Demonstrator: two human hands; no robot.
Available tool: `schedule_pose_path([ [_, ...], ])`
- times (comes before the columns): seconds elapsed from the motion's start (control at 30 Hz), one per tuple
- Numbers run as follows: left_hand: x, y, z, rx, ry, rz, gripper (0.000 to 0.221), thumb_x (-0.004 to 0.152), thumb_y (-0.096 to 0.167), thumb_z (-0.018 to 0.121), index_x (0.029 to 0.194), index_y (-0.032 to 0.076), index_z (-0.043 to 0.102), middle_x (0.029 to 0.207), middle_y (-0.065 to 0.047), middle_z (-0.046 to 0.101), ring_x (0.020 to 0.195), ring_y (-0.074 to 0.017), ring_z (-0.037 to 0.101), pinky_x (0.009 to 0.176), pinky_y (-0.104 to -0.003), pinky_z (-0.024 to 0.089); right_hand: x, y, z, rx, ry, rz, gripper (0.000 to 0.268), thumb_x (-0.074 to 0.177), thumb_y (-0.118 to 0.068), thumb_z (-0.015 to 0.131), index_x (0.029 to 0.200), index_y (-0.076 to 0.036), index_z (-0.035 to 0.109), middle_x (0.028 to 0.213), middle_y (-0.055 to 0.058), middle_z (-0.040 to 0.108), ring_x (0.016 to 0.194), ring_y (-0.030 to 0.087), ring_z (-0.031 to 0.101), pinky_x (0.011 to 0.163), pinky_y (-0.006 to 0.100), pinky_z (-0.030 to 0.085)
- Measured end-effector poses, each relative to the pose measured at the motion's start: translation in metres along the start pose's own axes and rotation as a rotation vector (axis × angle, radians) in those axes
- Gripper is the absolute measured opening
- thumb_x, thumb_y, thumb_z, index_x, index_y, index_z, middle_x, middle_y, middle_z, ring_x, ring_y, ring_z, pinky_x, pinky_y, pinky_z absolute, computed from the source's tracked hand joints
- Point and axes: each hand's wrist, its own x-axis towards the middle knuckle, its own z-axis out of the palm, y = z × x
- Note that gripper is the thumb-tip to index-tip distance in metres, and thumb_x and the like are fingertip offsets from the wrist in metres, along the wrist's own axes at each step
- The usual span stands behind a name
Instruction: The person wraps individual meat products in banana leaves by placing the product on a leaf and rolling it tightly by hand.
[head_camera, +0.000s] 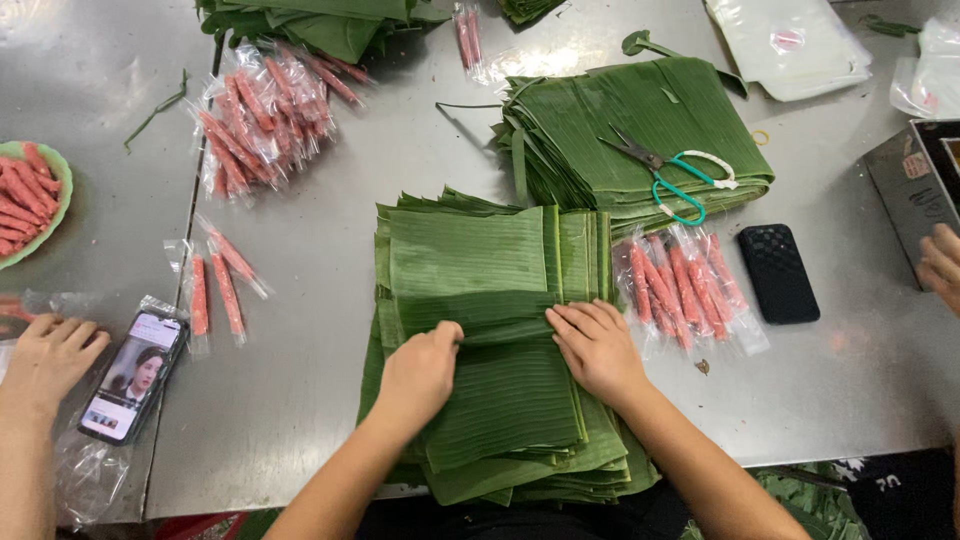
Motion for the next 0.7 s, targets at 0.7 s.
schedule_pose_path([
  [0.7, -0.007, 0.074, -0.038, -0.642, 0.065, -0.035, 0.056, 0.094, 0.001, 0.051, 0.147, 0.005, 0.037, 0.131, -0.017, 0.070, 0.085, -0.0285, 0.078, 0.077, -0.036, 0.059, 0.017, -0.014, -0.041, 0.186, 0.174, 0.419, 0.055, 0.089, 0.002, 0.069, 0.142, -0.012, 0.066, 0.127, 0.005, 0.077, 0.112, 0.017, 0.077, 0.094, 0.030, 0.060],
])
